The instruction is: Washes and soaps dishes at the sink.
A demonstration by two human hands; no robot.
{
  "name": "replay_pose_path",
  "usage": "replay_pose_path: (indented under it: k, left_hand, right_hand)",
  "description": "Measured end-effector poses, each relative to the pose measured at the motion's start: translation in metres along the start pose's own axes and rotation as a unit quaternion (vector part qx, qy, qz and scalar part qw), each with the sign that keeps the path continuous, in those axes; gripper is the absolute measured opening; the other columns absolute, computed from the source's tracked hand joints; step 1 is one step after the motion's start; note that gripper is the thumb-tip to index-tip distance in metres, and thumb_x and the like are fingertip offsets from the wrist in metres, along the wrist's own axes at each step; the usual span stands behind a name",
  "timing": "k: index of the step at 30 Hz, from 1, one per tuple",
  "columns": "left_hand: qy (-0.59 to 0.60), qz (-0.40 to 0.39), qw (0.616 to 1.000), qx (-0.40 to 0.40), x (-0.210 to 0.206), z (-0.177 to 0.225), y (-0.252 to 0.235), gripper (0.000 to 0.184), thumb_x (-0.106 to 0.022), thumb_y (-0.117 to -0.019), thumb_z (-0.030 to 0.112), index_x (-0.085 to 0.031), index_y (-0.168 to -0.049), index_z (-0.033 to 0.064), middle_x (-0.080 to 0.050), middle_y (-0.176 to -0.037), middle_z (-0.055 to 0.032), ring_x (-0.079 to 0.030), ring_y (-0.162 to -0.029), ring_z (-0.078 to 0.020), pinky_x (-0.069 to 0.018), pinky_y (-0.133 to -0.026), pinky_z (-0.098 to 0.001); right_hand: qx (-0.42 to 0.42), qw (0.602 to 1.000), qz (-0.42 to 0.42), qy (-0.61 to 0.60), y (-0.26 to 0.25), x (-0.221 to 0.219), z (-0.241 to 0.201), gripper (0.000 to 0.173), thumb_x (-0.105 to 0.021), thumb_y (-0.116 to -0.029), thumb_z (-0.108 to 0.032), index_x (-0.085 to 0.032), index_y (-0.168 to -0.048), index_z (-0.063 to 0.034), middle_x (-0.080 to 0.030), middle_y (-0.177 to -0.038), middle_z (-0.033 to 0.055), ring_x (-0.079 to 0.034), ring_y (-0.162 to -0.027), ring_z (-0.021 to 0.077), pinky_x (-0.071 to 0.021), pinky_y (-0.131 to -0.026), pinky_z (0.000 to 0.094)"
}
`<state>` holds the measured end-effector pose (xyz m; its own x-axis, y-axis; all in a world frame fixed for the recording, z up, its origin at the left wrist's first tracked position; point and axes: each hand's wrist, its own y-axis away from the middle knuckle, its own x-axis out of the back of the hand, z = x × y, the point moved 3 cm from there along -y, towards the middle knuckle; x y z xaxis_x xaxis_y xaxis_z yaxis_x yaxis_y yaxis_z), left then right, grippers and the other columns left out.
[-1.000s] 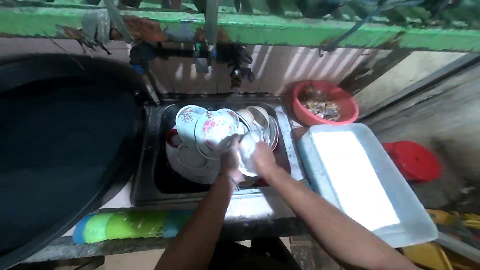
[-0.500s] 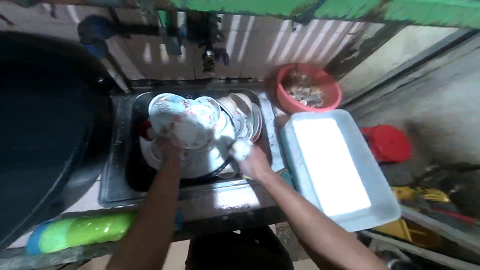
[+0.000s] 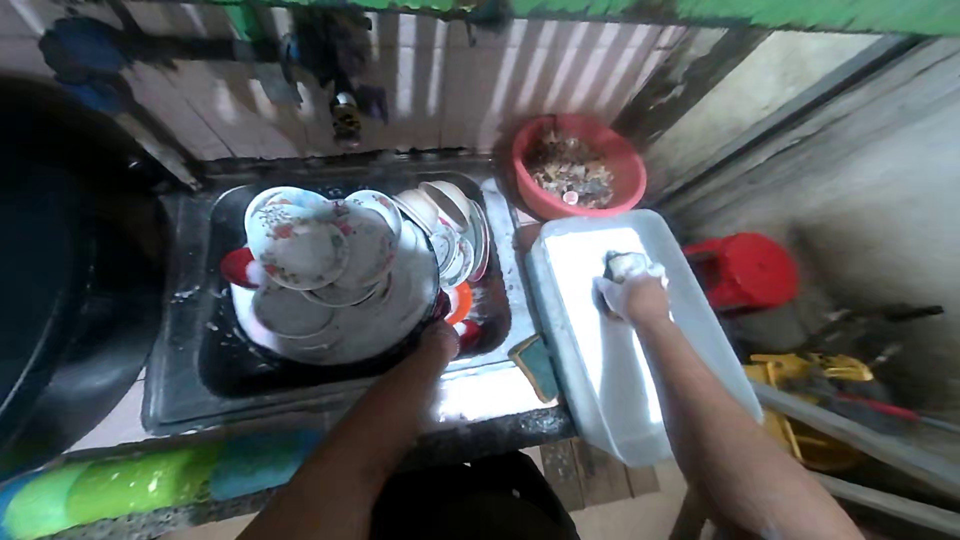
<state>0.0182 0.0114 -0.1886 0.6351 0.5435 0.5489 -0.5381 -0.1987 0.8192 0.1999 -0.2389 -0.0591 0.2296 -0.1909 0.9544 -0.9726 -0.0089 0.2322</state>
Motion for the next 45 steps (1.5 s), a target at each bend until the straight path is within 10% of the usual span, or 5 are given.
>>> replay_pose_path:
  k: [4,12,19,27,45]
  left_hand:
    - [-0.001,0.022,0.999,0.034,-0.004,0.001,-0.006,0.042,-0.062,-0.0986,0.016,-0.058,-0.131,-0.0096,-0.059,-0.136,-0.0286,-0.059,-0.127,-0.0424,-0.0495,-0.103,-0.0592]
    - [0.260,0.141,0.952,-0.083,0.036,-0.037,0.056,0.041,-0.058,-0.1049,0.024,-0.058,-0.131,-0.0080,-0.063,-0.125,-0.0309,-0.062,-0.118,-0.0436,-0.0479,-0.103,-0.0593]
    - [0.565,0.282,0.727,-0.267,0.073,-0.019,0.123,0.029,-0.055,-0.0994,0.004,-0.061,-0.126,-0.0037,-0.068,-0.113,-0.0149,-0.066,-0.104,-0.0163,-0.0554,-0.094,-0.0371]
    - [0.490,0.322,0.767,-0.259,0.088,-0.050,0.143,0.040,-0.062,-0.0964,0.009,-0.057,-0.134,-0.0036,-0.068,-0.119,-0.0200,-0.066,-0.112,-0.0264,-0.0526,-0.100,-0.0479]
    - [0.774,0.276,0.541,-0.178,0.088,-0.051,0.148,0.025,-0.049,-0.1085,0.020,-0.060,-0.128,0.0083,-0.067,-0.110,-0.0078,-0.065,-0.099,-0.0153,-0.0569,-0.087,-0.0381]
  right_hand:
    - [-0.046,0.996,-0.069,0.043,0.018,-0.021,0.005,0.054,-0.064,-0.0973,-0.036,-0.055,-0.140,-0.0043,-0.062,-0.129,0.0325,-0.065,-0.112,0.0510,-0.0522,-0.085,0.0705]
    - [0.000,0.886,-0.097,-0.453,0.079,0.028,-0.070,0.039,-0.067,-0.0943,-0.008,-0.059,-0.133,-0.0073,-0.069,-0.106,0.0112,-0.068,-0.085,0.0197,-0.0589,-0.074,0.0418]
    - [0.234,0.958,-0.078,-0.145,0.145,0.004,-0.212,0.037,-0.066,-0.0969,-0.028,-0.067,-0.130,-0.0113,-0.068,-0.123,0.0216,-0.066,-0.112,0.0419,-0.0523,-0.090,0.0662]
    - [0.224,0.965,-0.026,-0.134,0.153,-0.001,-0.244,0.042,-0.067,-0.0950,-0.033,-0.067,-0.126,-0.0045,-0.070,-0.114,0.0239,-0.068,-0.106,0.0434,-0.0533,-0.086,0.0654]
    - [0.154,0.969,0.033,-0.190,0.187,-0.014,-0.254,0.064,-0.052,-0.0996,-0.061,-0.062,-0.130,-0.0051,-0.071,-0.104,0.0223,-0.071,-0.096,0.0418,-0.0559,-0.078,0.0629]
